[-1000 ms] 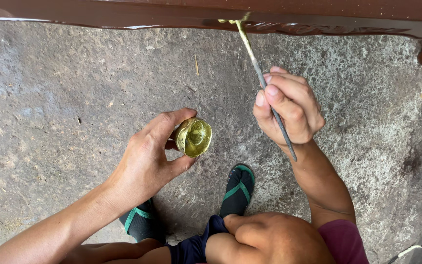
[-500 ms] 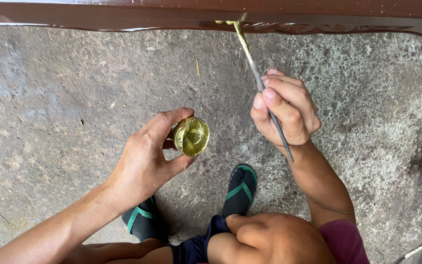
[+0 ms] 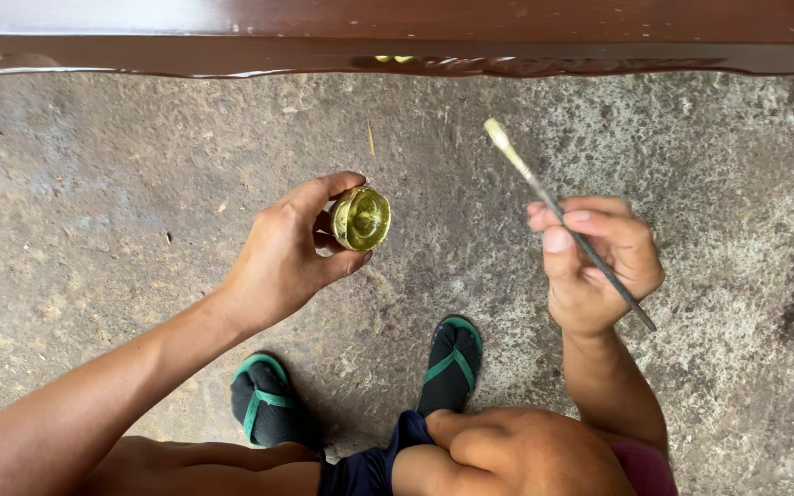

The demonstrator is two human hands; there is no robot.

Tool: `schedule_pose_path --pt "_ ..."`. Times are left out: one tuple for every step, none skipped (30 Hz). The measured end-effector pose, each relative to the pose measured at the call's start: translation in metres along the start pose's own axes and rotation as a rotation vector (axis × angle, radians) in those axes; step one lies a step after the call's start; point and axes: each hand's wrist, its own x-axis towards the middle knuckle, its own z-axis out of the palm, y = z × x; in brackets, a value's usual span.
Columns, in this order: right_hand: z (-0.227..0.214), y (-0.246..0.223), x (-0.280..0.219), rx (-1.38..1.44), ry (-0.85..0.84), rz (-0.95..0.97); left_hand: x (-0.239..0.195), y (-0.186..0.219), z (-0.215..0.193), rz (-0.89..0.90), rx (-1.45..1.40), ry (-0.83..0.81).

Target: The person is painting the carved details on the edge of a wooden chair with gold paint. They hold a small container of paint in one hand and a brush in the other, repeatedly dipping the brush and applying paint to the chair's ornate carvings.

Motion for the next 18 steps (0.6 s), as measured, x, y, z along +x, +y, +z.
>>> schedule_pose_path --pt "-0.006 -0.003 -0.003 0.002 -0.010 0.015 0.002 0.002 0.005 0.006 0.004 -0.005" --pt "-0.012 -0.007 -0.007 0.004 -0.019 0.030 0.003 0.005 0.010 0.012 0.007 -0.011" --pt "-0.016 -0.008 -0.008 -0.013 -0.033 0.030 0.005 0.007 0.015 0.022 -0.009 -0.013" --pt "-0.019 -0.010 -0.009 -0.030 -0.046 0.031 0.008 0.008 0.020 0.032 -0.025 -0.015" --pt "-0.021 -0.013 -0.012 -0.004 -0.042 0.037 0.007 0.009 0.026 0.030 -0.042 -0.015" --pt "-0.022 -0.016 -0.014 0.022 -0.038 0.044 0.006 0.009 0.030 0.051 -0.042 -0.014" --pt "-0.025 -0.020 -0.016 0.046 -0.036 0.056 0.006 0.010 0.036 0.076 -0.045 -0.018" --pt "-0.027 -0.024 -0.018 0.069 -0.034 0.067 0.008 0.011 0.040 0.102 -0.048 -0.022" --pt "-0.028 -0.028 -0.018 0.101 -0.041 0.086 0.008 0.012 0.044 0.112 -0.055 -0.024" --pt "-0.029 -0.031 -0.017 0.098 -0.056 0.094 0.008 0.013 0.047 0.121 -0.063 -0.025" --pt "-0.029 -0.034 -0.016 0.099 -0.072 0.103 0.008 0.015 0.048 0.128 -0.068 -0.024" --pt "-0.029 -0.037 -0.014 0.065 -0.096 0.101 0.008 0.016 0.049 0.141 -0.049 -0.019" --pt "-0.029 -0.039 -0.014 0.026 -0.126 0.098 0.009 0.017 0.051 0.154 -0.033 -0.022" --pt "-0.029 -0.042 -0.013 -0.014 -0.156 0.093 0.008 0.018 0.053 0.167 -0.017 -0.024" --pt "-0.029 -0.043 -0.011 -0.055 -0.190 0.081 0.007 0.019 0.055 0.165 -0.020 -0.037" --pt "-0.028 -0.044 -0.010 -0.096 -0.225 0.069 0.005 0.021 0.056 0.162 -0.023 -0.050" --pt "-0.026 -0.044 -0.009 -0.137 -0.238 0.050 0.005 0.022 0.056 0.165 -0.022 -0.061" --pt "-0.024 -0.045 -0.007 -0.177 -0.250 0.031 0.004 0.024 0.057 0.154 -0.005 -0.071"
